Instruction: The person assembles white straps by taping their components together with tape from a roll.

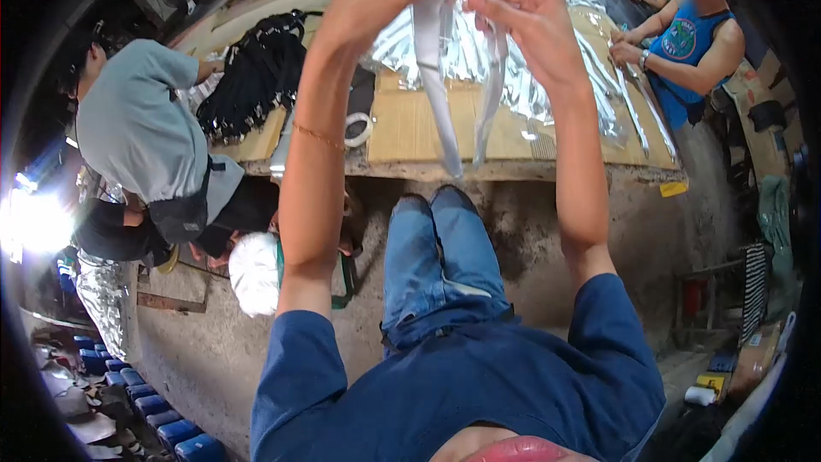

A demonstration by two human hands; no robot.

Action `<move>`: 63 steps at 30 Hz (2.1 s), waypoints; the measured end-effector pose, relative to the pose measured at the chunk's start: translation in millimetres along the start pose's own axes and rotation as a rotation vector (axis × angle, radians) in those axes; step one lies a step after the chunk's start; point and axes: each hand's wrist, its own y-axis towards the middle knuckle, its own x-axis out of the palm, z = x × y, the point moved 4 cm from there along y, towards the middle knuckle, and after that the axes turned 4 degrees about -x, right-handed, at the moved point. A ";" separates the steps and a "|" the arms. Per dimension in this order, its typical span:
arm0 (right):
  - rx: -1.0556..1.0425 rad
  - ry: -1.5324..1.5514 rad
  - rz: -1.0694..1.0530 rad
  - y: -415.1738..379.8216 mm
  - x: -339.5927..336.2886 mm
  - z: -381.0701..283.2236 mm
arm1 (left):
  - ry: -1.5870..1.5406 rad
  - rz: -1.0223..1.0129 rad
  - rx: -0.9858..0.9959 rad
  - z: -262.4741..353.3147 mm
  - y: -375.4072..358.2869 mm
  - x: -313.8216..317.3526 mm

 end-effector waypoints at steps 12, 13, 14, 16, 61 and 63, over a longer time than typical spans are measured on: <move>0.101 -0.120 0.048 -3.9 0.0 -19.0 | 0.095 0.053 0.039 12.3 1.2 4.9; 0.097 -0.116 0.039 -3.5 -0.5 -18.6 | 0.088 0.060 0.051 12.8 1.6 4.9; 0.093 -0.113 0.030 -3.0 -0.2 -17.8 | 0.088 0.062 0.048 13.2 1.7 4.7; 0.078 -0.048 0.046 -3.7 1.0 -13.2 | 0.086 0.062 0.088 15.7 1.7 4.5; -0.245 0.427 -0.573 32.4 31.5 -5.3 | -0.890 -0.355 0.094 -71.1 -23.4 23.6; -0.245 0.374 -0.696 43.4 33.0 -14.6 | -1.027 -0.491 0.163 -74.9 -20.4 33.4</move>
